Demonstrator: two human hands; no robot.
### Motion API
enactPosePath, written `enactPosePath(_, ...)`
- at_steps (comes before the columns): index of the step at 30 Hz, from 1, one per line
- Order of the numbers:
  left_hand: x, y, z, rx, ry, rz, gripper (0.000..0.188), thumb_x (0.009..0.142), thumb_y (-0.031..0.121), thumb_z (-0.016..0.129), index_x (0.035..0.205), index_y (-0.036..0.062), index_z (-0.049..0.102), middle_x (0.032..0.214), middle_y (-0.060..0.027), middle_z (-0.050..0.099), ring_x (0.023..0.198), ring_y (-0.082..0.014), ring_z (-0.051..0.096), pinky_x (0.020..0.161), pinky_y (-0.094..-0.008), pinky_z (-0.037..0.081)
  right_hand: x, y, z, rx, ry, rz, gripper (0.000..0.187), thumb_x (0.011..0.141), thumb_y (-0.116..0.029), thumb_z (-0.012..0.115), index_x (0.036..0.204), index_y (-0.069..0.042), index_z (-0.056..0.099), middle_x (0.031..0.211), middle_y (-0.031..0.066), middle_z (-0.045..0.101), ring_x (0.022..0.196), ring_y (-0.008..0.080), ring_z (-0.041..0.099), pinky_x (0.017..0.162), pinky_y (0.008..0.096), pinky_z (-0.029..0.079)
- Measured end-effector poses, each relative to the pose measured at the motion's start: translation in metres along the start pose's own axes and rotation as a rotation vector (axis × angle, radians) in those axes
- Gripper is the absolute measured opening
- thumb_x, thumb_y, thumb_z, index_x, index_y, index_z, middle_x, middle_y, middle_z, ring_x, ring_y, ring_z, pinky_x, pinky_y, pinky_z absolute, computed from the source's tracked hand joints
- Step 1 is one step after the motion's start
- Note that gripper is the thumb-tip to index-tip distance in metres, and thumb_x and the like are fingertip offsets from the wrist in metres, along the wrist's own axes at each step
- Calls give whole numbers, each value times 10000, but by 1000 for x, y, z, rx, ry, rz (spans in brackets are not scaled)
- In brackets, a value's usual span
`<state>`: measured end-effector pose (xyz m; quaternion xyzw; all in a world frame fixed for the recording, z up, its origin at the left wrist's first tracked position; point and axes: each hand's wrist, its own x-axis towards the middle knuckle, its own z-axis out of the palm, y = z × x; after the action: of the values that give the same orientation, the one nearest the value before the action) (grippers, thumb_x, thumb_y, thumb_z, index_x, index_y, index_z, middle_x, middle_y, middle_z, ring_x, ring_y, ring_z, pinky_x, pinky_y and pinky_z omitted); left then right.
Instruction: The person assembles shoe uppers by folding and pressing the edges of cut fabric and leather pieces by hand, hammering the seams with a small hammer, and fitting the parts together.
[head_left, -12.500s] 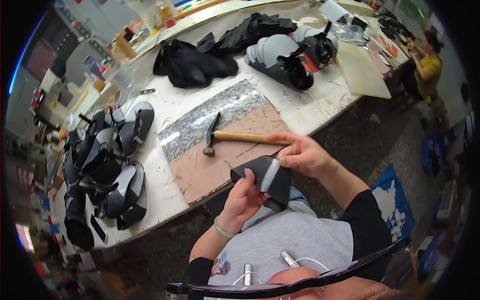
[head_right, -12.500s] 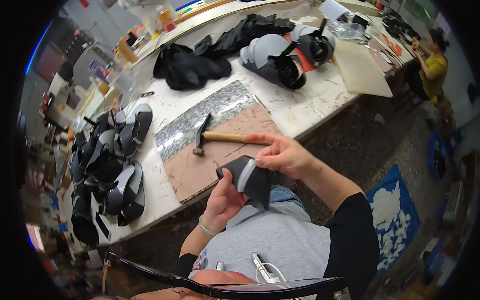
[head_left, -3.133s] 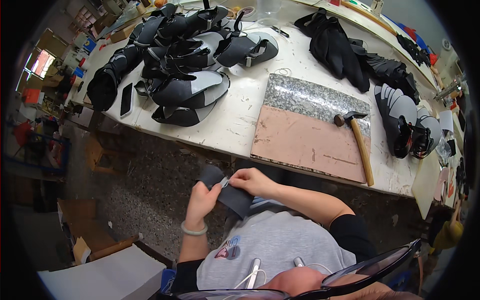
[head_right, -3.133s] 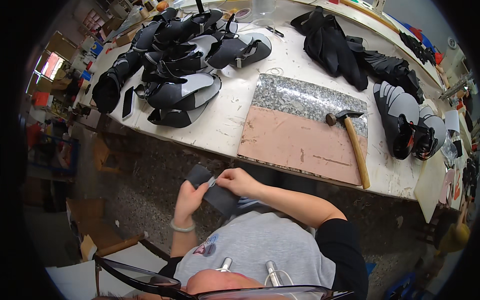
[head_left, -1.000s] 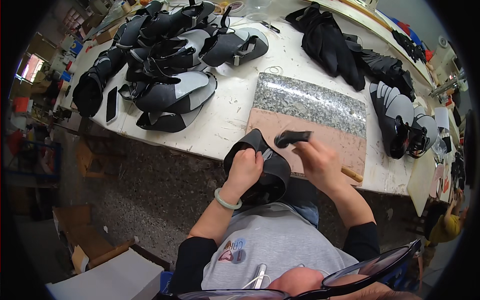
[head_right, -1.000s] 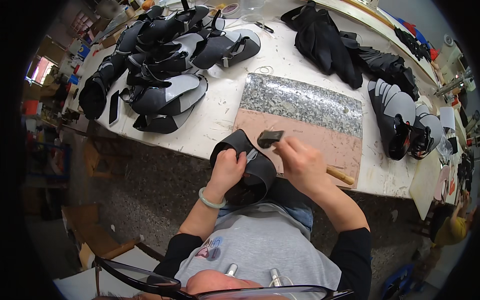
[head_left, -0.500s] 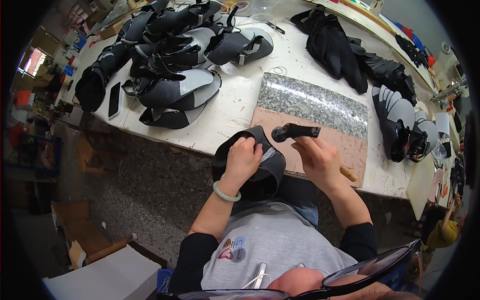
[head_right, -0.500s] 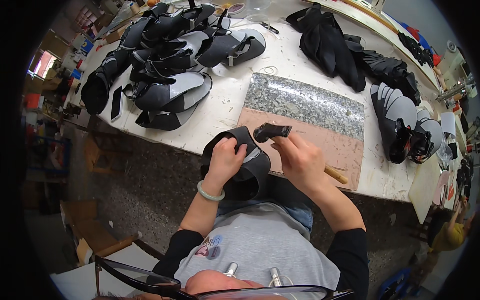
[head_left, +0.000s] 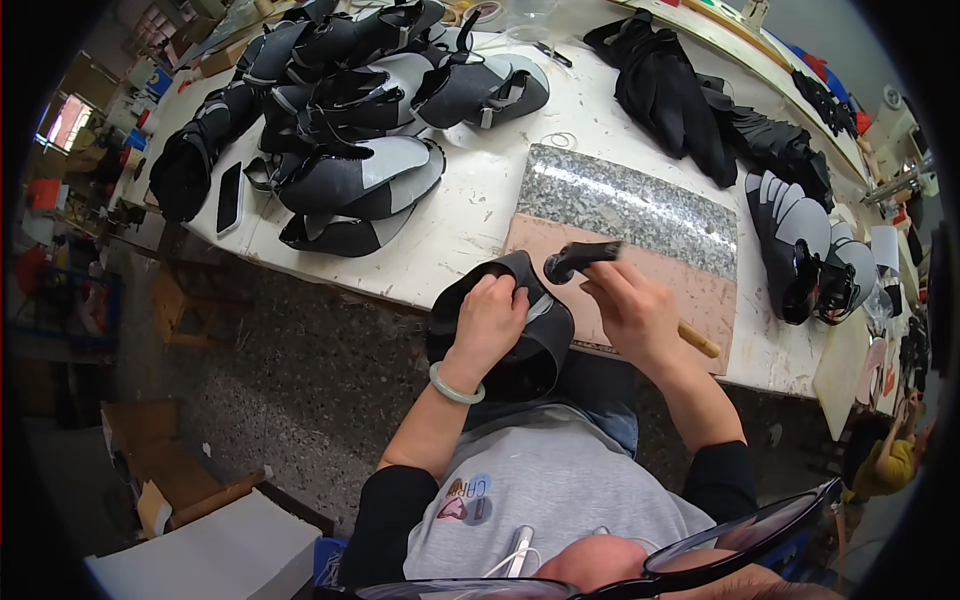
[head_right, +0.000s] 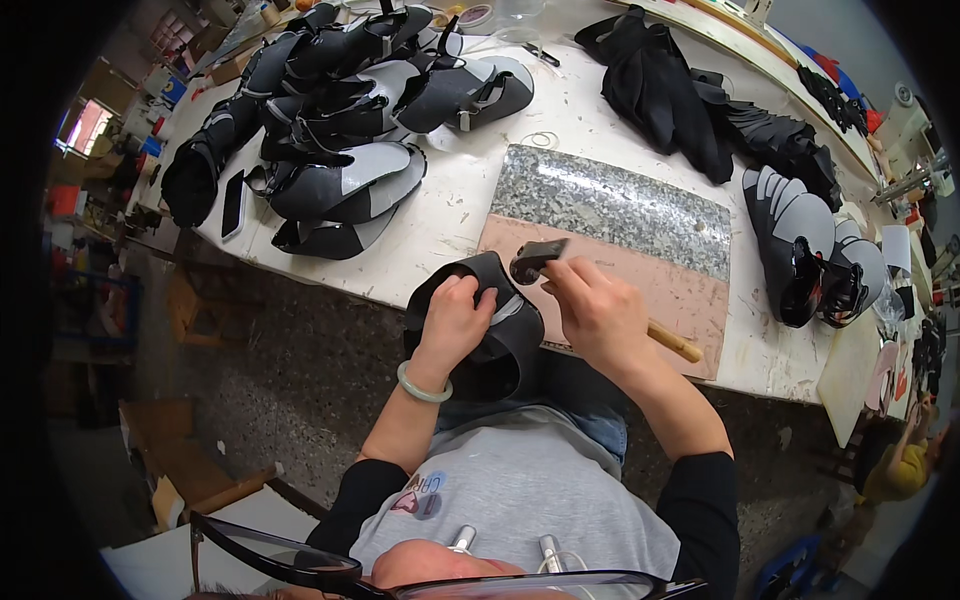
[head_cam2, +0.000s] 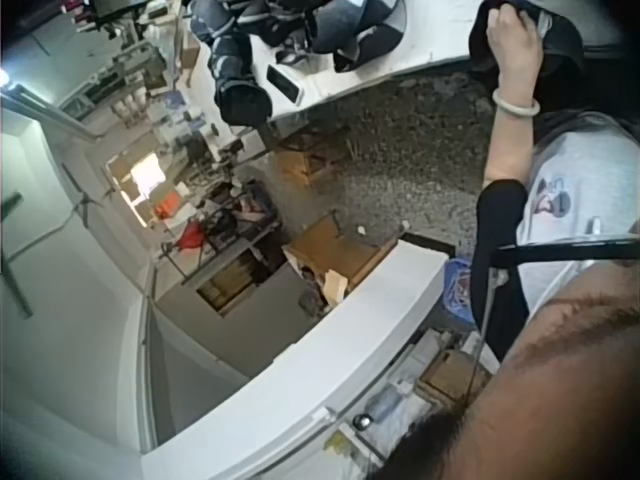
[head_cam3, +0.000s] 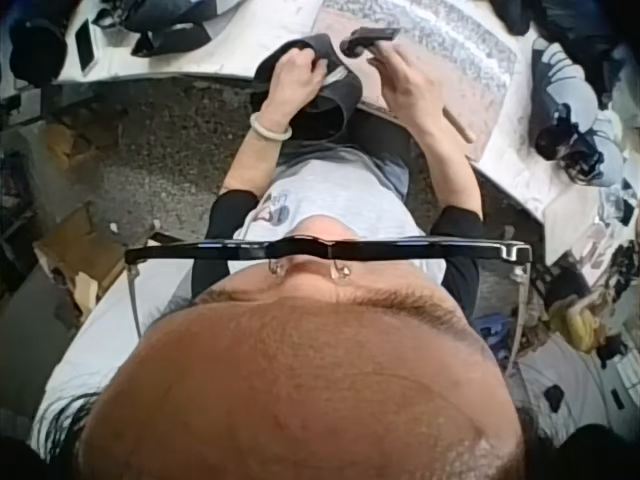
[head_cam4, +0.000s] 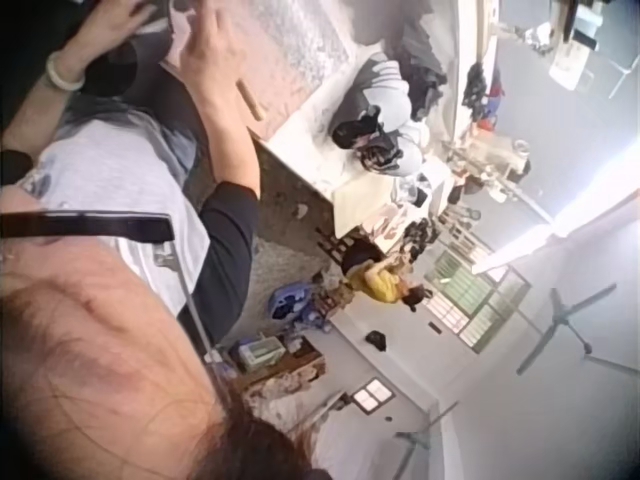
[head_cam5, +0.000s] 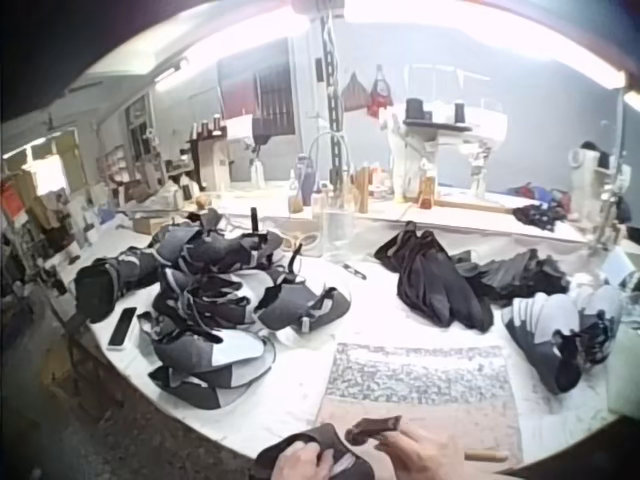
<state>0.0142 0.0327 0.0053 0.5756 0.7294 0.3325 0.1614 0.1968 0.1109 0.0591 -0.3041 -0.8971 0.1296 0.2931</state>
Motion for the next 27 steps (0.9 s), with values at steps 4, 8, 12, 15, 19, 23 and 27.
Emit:
enactPosePath(4,4,3,1,-31,-9,2,177,832,121,610,746,-24,557,757,-204,557,729,-400,574,658,-470,466,-17,4,11,7,-107,-7,194,804,-90,651,994,-94,614,801,59,571,637,258,609,526,361,471)
enactPosePath(8,0,-1,1,-22,-3,-2,179,833,122,609,746,-24,553,755,-203,555,731,-399,573,657,-470,466,-7,-3,-8,-25,-31,14,218,817,-106,626,1032,-99,594,814,64,573,657,265,615,542,368,484)
enactPosePath(12,1,1,1,-15,-10,-6,178,834,119,605,746,-25,550,761,-204,555,744,-398,573,671,-469,467,-12,2,10,-29,-141,-4,226,823,-111,626,1046,-102,593,820,66,577,666,265,618,531,357,477)
enactPosePath(15,1,0,1,-11,-9,-4,173,832,113,602,748,-28,550,766,-206,553,750,-398,573,681,-467,469,-2,0,3,-21,-100,9,254,818,-113,634,1066,-109,585,811,75,575,660,272,617,542,368,480)
enactPosePath(19,1,1,3,-44,10,25,156,829,99,596,762,-36,555,776,-213,557,764,-400,577,689,-462,470,-8,6,19,42,-71,49,274,805,-122,646,1072,-105,587,831,81,593,669,307,616,579,401,492)
enactPosePath(23,-2,1,-7,-61,-30,-19,152,816,107,617,816,-42,590,783,-226,574,769,-406,569,687,-446,474,-5,37,4,166,-133,228,378,764,-145,686,1122,-71,591,898,137,609,800,337,613,711,418,498)
enactPosePath(27,-21,15,-13,-529,111,-84,226,851,164,667,953,-37,642,787,-120,652,691,-172,588,639,-306,474,-7,64,-13,138,-144,583,355,750,-182,724,1038,1,625,986,175,601,911,347,581,831,410,466)
